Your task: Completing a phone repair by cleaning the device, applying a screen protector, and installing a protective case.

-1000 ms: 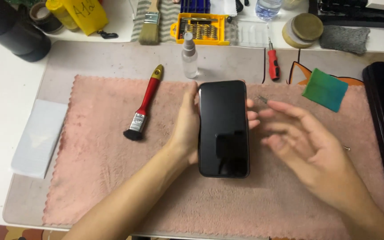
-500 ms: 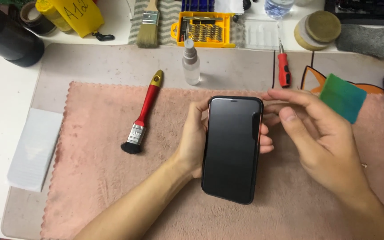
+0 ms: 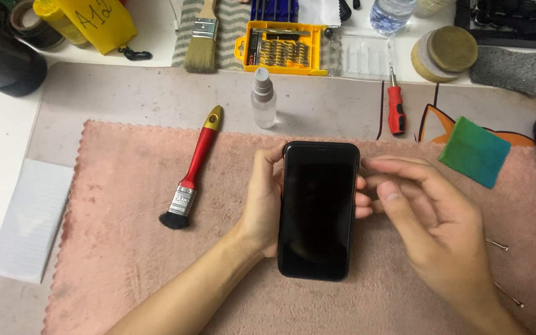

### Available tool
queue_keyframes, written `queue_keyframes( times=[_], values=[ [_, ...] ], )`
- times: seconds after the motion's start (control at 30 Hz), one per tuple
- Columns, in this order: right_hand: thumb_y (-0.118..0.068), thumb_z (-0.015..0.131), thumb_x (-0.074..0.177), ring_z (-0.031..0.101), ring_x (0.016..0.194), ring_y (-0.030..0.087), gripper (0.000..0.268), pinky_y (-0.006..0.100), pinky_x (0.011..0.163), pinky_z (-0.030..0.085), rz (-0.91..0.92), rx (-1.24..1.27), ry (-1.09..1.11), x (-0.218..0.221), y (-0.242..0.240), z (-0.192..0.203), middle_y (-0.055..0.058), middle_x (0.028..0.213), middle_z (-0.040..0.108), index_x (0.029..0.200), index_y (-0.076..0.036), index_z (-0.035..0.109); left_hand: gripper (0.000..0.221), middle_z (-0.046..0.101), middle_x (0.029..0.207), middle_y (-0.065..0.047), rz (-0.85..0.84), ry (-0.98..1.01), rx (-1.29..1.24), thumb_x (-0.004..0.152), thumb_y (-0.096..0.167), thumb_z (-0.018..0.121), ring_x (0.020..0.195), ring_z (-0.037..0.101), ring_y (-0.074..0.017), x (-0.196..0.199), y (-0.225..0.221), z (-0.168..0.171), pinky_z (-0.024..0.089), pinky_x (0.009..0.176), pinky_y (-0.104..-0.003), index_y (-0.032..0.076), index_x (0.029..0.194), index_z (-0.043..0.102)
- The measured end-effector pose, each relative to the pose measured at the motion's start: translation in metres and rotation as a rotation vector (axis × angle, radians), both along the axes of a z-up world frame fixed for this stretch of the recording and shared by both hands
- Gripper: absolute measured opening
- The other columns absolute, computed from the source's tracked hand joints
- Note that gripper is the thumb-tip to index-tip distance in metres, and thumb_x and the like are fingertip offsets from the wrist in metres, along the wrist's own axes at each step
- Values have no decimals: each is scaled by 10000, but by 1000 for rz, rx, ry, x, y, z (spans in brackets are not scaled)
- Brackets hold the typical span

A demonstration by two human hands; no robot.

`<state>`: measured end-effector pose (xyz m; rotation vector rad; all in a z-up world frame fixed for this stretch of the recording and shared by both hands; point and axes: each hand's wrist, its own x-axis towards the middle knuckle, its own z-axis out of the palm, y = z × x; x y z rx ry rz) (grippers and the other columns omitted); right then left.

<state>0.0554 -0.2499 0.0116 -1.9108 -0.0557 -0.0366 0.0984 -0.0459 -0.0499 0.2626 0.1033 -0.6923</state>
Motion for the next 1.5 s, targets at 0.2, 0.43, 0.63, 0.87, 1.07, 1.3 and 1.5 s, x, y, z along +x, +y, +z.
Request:
queue_keyframes(
  times=[0.2,0.43,0.63,0.87,1.07,1.3,1.5],
  values=[
    [10,649,1054,820,1251,296,372,395,928,829,80,161,-21,-8,12,3,212,1408,699,1418,85,653,913,803,1137,-291,31,131,82,1077,715,508,1012,816,-413,-2,-1,4,686,1026,-552,-138,1295,750],
    [-89,872,851,712,1482,294,618,425,1181,706,176,219,25,-24,16,-3,210,1587,601,1420,69,693,615,810,1095,-60,235,11,364,989,566,754,971,759,-156,-6,-8,5,636,951,-332,68,1348,791],
    [61,722,938,768,1328,261,525,402,1186,616,-65,373,312,-11,-1,-32,215,1478,795,1461,107,705,427,840,1256,-162,253,-96,555,1075,279,720,1147,776,-223,-11,2,36,644,1047,-353,-62,1316,812],
    [71,665,1011,808,1073,337,401,440,937,660,-31,647,392,-7,-20,-39,287,1197,821,1408,127,681,572,695,1561,-265,153,-46,154,1170,261,482,1371,708,-309,-9,12,22,581,1138,-387,-96,1597,612],
    [46,663,1009,806,1014,324,365,426,899,652,-16,647,376,-12,-27,-33,265,1152,826,1367,115,695,473,763,1429,-222,128,-124,163,1161,177,478,1234,765,-262,-11,15,24,631,1068,-378,-105,1479,686],
    [-8,617,1024,800,1005,337,410,439,830,642,-27,641,473,-17,-34,-26,265,1174,814,1415,106,669,428,777,1417,-188,116,-208,338,1213,118,463,1218,769,-257,-11,14,33,654,1057,-377,-113,1477,708],
    [10,648,1011,790,1029,335,334,448,849,626,-20,715,461,-22,-35,-26,259,1210,804,1339,75,661,504,771,1465,-175,95,-215,378,1195,135,476,1231,761,-225,-11,12,30,643,1044,-341,-79,1625,630]
  ],
)
